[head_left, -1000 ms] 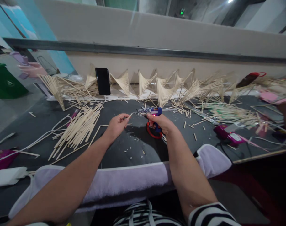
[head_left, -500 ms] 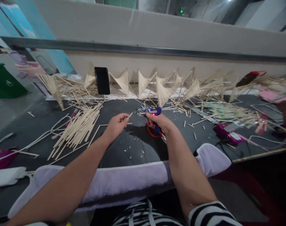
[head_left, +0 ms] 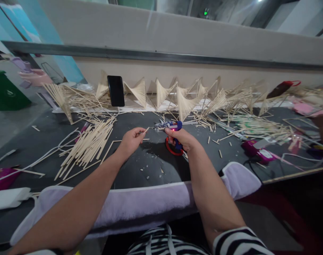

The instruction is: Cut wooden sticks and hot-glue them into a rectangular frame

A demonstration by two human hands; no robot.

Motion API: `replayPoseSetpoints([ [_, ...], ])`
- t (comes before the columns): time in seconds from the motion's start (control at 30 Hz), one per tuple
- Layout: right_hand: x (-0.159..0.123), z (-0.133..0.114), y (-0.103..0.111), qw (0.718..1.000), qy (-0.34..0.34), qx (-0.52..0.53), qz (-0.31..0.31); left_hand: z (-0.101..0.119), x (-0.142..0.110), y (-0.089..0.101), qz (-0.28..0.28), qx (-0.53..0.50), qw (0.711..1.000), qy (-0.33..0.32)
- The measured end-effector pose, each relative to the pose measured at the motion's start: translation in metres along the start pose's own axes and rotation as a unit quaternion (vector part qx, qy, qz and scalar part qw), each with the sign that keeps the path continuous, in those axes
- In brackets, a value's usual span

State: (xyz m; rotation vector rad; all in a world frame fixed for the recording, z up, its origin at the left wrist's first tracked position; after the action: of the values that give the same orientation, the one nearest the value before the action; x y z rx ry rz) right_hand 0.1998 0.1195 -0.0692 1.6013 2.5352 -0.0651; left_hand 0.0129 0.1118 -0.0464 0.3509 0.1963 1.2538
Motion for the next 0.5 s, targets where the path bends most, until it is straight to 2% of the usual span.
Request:
replayPoseSetpoints([
  [0.1, 0.000, -0.002, -0.003, 1.000, 0.009, 0.017, -0.010, 0.001, 0.000, 0.000, 0.000, 0.016, 1.000, -0.004],
  [0.2, 0.001, -0.002, 0.001, 1.000, -0.001, 0.001, 0.008, 0.003, 0.000, -0.002, -0.015, 0.012, 1.000, -0.012],
  [0.3, 0.000, 0.002, 0.010, 0.998, -0.030, -0.029, 0.037, 0.002, 0.000, -0.003, -0.025, -0.017, 0.999, -0.017],
  [0.43, -0.010, 0.003, 0.022, 0.998, -0.033, -0.036, 0.044, -0.001, -0.001, -0.002, -0.021, -0.038, 0.999, -0.005],
  [0.5, -0.015, 0.007, 0.033, 0.995, -0.055, -0.049, 0.071, -0.001, -0.001, -0.003, -0.030, -0.039, 0.999, -0.002],
])
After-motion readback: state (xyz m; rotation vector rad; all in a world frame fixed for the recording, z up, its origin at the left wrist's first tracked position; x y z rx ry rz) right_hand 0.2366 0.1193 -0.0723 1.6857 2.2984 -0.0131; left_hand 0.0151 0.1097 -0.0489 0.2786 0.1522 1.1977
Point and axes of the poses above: each hand's wrist, its own x-axis towards the middle knuckle, its own y-axis out of the back of the hand, z = x × y, the point moved 9 cm from there along x, towards the middle knuckle, and after that the axes turned 11 degrees about -z, right-handed, at the moved point
